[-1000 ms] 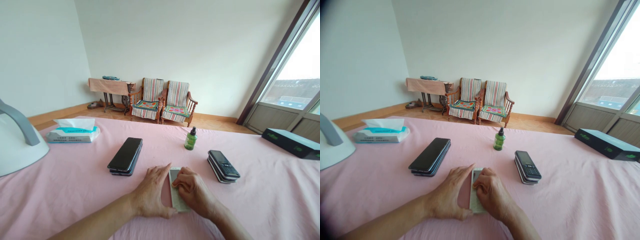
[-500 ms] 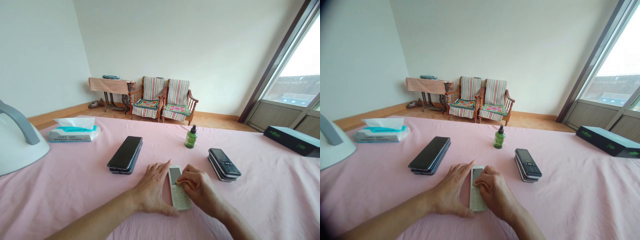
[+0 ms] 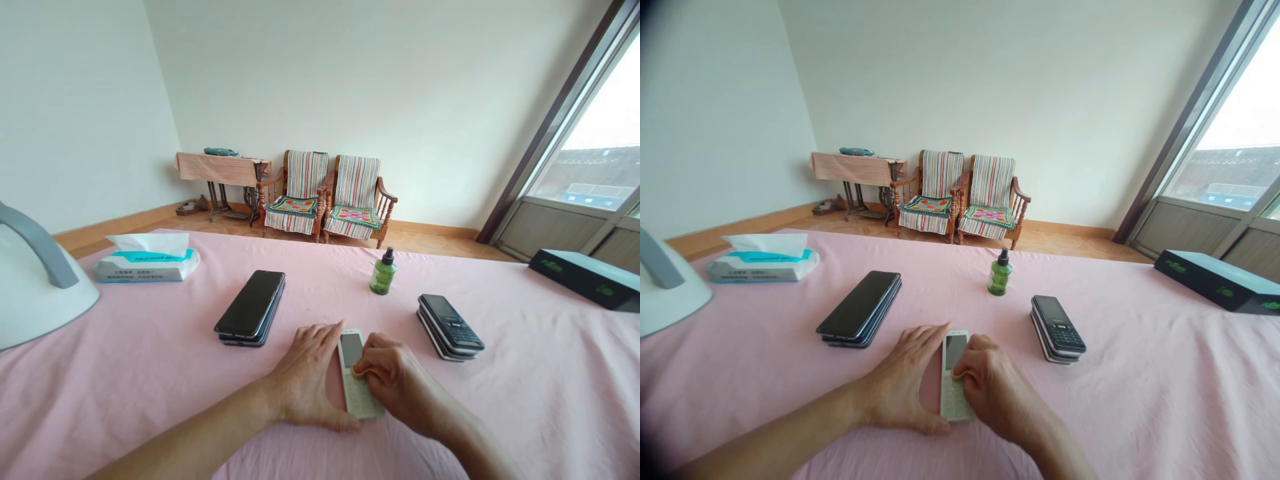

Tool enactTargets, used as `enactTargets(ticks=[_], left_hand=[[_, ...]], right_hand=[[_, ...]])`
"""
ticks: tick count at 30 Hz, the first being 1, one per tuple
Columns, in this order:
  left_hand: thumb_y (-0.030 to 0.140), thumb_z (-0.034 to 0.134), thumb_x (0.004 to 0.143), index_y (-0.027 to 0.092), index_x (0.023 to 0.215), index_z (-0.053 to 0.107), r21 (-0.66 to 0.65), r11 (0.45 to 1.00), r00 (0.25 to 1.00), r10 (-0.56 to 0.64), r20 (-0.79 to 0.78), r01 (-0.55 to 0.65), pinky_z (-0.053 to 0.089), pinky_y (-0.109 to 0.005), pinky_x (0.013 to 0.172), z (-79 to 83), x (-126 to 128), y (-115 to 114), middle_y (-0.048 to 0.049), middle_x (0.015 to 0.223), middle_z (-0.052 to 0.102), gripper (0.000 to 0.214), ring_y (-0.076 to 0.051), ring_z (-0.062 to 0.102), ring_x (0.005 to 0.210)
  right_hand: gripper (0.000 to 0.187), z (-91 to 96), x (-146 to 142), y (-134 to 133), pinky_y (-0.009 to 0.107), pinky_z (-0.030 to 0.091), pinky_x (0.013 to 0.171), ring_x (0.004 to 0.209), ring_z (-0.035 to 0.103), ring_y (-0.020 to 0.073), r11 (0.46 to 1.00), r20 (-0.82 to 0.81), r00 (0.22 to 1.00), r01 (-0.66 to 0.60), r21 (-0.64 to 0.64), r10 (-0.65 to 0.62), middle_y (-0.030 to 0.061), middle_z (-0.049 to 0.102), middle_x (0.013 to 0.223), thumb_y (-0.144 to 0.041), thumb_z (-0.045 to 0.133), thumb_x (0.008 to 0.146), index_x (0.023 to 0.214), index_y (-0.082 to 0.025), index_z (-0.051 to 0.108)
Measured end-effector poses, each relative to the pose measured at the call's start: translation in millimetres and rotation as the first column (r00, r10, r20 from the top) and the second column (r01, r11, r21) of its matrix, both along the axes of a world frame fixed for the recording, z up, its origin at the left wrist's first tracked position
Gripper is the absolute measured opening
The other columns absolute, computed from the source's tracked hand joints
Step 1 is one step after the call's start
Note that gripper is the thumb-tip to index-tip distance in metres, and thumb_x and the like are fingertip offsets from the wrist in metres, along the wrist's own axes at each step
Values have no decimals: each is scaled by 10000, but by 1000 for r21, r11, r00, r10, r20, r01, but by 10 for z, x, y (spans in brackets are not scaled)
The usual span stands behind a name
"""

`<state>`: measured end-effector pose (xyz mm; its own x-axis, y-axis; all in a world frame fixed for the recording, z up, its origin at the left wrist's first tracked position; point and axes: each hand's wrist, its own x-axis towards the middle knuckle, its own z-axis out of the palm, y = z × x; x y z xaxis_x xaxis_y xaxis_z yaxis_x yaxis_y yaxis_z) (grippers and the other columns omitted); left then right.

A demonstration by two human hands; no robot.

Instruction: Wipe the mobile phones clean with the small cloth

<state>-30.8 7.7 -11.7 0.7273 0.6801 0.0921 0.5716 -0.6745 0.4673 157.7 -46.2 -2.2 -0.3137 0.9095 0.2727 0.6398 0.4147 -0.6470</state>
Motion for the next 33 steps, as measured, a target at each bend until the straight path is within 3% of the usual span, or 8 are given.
enactTargets(ticks=[4,9,21,33], left_hand=[[650,737,482,146,1449,195,-10,1000,1000,-2,-11,2,203,-562,1076,11,-1,-6,-180,1456,325,1218,-399,294,1308],[643,756,456,149,1445,215,7,1000,1000,-8,5,8,220,-542,1078,10,-7,0,-173,1451,333,1231,-384,313,1298],[619,739,491,103,1447,195,-19,1000,999,2,-37,-2,207,-545,1086,79,11,-20,-184,1453,327,1215,-382,301,1302],[618,727,509,118,1454,177,-20,1000,1000,-9,-20,9,202,-534,1087,21,-2,-6,-177,1462,311,1202,-383,283,1309]], right_hand=[[333,19,54,-7,200,406,591,689,557,115,1000,25,1000,19,-17,-18,1,564,719,59,443,647,664,-182,672],[363,33,17,-8,191,404,602,728,560,114,1000,0,1000,-25,-3,25,3,574,755,78,426,624,689,-181,671],[369,4,29,-6,192,411,609,694,567,107,998,-18,999,30,-50,-31,0,599,741,72,433,618,690,-183,690],[352,3,42,12,184,408,589,661,565,99,990,-19,997,69,-121,-72,7,604,727,49,445,642,696,-174,711]])
